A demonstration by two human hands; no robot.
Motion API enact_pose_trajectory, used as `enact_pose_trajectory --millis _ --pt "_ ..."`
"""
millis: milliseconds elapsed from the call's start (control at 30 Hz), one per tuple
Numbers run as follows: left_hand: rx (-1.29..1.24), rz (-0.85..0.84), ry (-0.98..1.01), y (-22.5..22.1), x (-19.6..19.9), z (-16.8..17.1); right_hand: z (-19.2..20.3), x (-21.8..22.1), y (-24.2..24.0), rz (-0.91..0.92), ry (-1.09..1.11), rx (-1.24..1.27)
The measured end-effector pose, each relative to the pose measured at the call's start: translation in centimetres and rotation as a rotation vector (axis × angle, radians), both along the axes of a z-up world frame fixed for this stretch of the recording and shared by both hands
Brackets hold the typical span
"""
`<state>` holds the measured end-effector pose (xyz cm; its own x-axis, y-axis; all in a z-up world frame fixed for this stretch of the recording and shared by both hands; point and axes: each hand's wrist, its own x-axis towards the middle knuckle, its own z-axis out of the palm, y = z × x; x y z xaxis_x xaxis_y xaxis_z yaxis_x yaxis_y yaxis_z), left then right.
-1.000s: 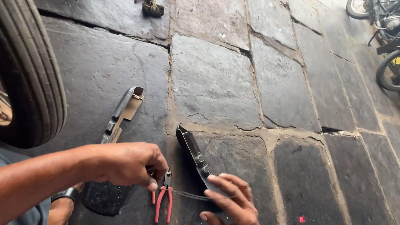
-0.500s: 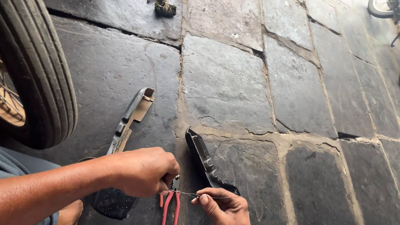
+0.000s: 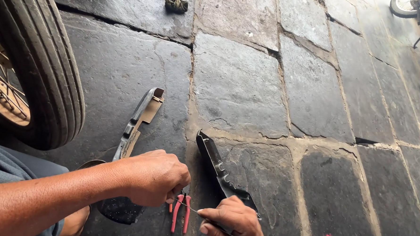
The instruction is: Repairing a cracked or broken motorcycle plastic fairing by threading wire through holes.
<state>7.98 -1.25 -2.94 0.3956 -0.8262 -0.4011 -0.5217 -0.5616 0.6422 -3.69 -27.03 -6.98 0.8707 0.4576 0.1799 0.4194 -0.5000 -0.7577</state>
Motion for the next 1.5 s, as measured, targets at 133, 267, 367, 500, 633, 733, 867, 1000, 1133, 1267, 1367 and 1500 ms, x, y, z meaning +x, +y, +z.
enact_pose_trajectory --millis 133,267,367,500,633,733,867,1000,1133,1267,1367,1500 --pt "-0.014 -0.074 -0.076 -0.2 -0.4 0.1 0.5 0.1 0.4 0.098 0.002 0.063" --pt "0.019 -0.139 -0.092 -0.3 -0.6 0.1 -0.1 -0.3 0.3 0.182 -0.114 -0.062" --pt "0.006 -0.143 -0.064 -0.2 -0.8 0.0 -0.3 -0.4 0.6 0.175 -0.059 -0.077" --pt "-0.026 -0.176 -0.067 -0.4 -1.1 -0.2 -0.7 -0.6 0.8 0.214 -0.027 -0.008" --pt "-0.03 -0.213 -0.157 -0.5 -1.4 0.1 -0.4 -0.9 1.0 0.269 -0.098 -0.138" --pt "-0.112 -0.207 -0.234 -0.6 -1.7 0.6 -0.7 -1.9 1.2 0.164 -0.114 -0.111" --pt "-0.273 -0.218 -0.427 -0.6 -2.5 1.0 -1.3 -2.1 0.6 -0.355 0.759 0.34" --pt "-0.347 -0.312 -0.686 -0.3 -3.3 1.0 -1.1 -1.8 0.3 -0.541 1.287 0.889" --pt "-0.483 -0.301 -0.813 0.2 -3.4 1.6 -3.1 -3.1 -1.3 -0.5 1.314 1.014" --pt "-0.432 -0.194 -0.775 0.1 -2.3 1.2 -1.9 -2.3 -1.9 -0.499 1.019 1.126" --pt "-0.26 -0.114 -0.597 0.4 -1.6 0.8 2.1 -1.4 -1.6 -0.618 0.446 0.726" --pt "-0.007 -0.063 -0.317 0.2 -1.2 0.6 5.9 -1.5 1.3 -0.46 -0.513 -0.305"
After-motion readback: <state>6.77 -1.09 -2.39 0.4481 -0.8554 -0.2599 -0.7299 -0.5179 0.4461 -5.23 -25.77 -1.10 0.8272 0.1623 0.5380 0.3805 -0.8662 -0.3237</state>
